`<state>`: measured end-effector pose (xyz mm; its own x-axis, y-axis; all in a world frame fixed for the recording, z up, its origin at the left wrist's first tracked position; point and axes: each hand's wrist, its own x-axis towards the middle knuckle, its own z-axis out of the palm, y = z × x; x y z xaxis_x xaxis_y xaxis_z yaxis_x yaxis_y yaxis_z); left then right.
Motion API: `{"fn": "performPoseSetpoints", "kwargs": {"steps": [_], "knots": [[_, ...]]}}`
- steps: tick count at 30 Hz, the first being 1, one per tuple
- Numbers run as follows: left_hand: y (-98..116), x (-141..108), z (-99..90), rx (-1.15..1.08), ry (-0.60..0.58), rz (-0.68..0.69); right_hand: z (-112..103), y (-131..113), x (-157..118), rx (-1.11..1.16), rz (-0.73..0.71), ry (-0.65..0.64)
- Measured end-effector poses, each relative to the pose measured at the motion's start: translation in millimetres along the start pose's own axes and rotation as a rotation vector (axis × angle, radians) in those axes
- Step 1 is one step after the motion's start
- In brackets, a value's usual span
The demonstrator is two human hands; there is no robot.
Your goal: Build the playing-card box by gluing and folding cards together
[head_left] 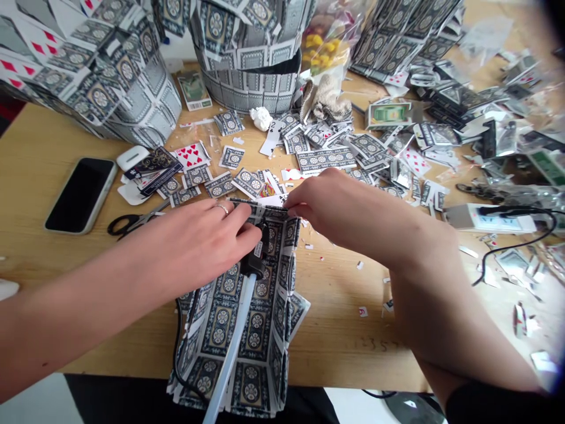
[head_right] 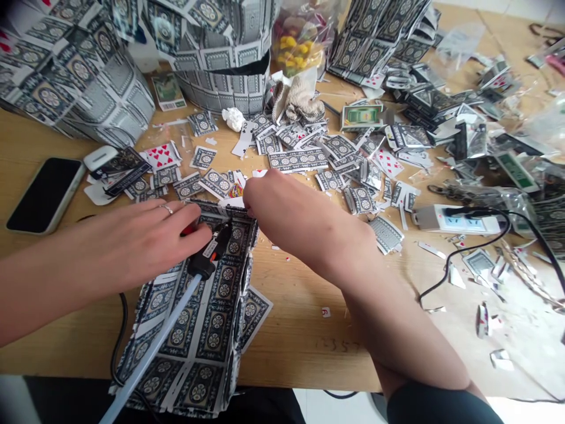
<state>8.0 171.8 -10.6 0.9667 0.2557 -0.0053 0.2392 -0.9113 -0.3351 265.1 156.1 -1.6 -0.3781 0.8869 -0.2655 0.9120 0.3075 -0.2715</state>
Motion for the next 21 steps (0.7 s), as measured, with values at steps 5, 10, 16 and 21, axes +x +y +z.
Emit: {"fn": "performPoseSetpoints", "kwargs": {"steps": [5,10,16,21], "knots": [[8,11,-0.2,0.000,-0.025,0.037,2,2,0,-0.038,-0.032,0.003],[11,16,3.9,-0.003,-0.047,0.000,4,4,0,-0.059,-0.051,0.019],[0,2,-0.1,-0.048,-0.075,-0.011,5,2,-1,-0.052,-0.043,0.022],[-11,-10,-7.1,-0.141,-0.115,-0.025,5,2,-2,-0.069,-0.056,0.041]]}}
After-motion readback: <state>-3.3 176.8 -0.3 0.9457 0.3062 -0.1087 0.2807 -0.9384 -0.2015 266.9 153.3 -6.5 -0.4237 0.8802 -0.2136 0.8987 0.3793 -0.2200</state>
